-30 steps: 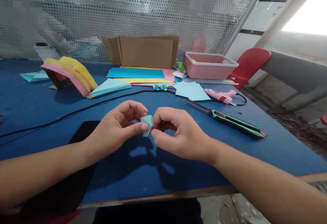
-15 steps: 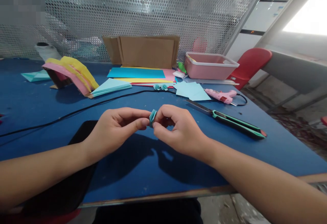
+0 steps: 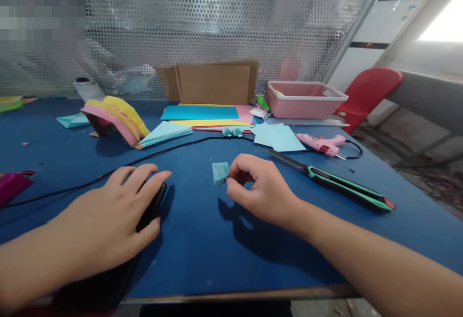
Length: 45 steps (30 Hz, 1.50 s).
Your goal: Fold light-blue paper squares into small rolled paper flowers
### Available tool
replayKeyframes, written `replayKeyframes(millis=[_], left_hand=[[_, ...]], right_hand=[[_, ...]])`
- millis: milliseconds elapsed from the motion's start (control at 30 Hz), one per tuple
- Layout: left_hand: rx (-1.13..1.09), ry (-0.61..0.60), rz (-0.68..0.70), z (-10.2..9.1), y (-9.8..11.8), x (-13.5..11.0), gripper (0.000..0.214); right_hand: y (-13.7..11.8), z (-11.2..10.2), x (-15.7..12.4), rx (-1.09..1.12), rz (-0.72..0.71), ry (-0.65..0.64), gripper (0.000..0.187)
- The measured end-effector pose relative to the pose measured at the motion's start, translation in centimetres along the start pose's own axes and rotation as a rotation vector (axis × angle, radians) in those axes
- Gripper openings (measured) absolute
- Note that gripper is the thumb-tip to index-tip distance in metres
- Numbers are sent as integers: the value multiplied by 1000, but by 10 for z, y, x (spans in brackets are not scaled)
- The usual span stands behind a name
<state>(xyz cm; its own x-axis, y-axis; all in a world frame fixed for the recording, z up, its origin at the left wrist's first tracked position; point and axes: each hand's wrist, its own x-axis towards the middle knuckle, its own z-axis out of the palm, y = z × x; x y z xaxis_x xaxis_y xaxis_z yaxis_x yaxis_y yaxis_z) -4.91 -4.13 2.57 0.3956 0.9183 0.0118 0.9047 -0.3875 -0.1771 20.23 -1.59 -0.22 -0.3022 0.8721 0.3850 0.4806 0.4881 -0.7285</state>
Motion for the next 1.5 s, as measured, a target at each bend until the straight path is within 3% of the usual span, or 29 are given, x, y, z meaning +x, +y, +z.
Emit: replayKeyframes(millis=[300, 467, 733, 933, 1033, 1133, 1200, 1300, 1367, 1500], left_hand=[[-11, -143, 5, -8, -16, 38, 48], [-42, -182, -37, -19, -14, 54, 48], [-92, -173, -166, -29, 0, 80, 47], [-91, -212, -279, -51, 3, 81, 48], [-142, -168, -277, -64, 0, 89, 45], [-393, -17, -117, -71, -3, 101, 19], [-650, 48, 18, -68, -3, 107, 14], [-978, 27, 229, -51, -1, 109, 7], [-1116, 90, 238, -35, 1, 106, 8], [-1151, 114, 214, -10, 4, 97, 13]], right_hand=[[4, -20, 27, -65, -127, -17, 14], [11, -42, 46, -37, -187, 65, 15], [14, -46, 50, 181, -43, 126, 11], [9, -52, 55, 264, 33, 98, 12], [10, -53, 60, 279, 71, 64, 11], [10, -46, 66, 254, 94, 19, 12], [7, -39, 68, 216, 84, 19, 14], [2, -27, 66, 133, 50, 9, 12], [0, -21, 61, 77, -14, -33, 12], [1, -16, 47, 0, -65, -96, 11]])
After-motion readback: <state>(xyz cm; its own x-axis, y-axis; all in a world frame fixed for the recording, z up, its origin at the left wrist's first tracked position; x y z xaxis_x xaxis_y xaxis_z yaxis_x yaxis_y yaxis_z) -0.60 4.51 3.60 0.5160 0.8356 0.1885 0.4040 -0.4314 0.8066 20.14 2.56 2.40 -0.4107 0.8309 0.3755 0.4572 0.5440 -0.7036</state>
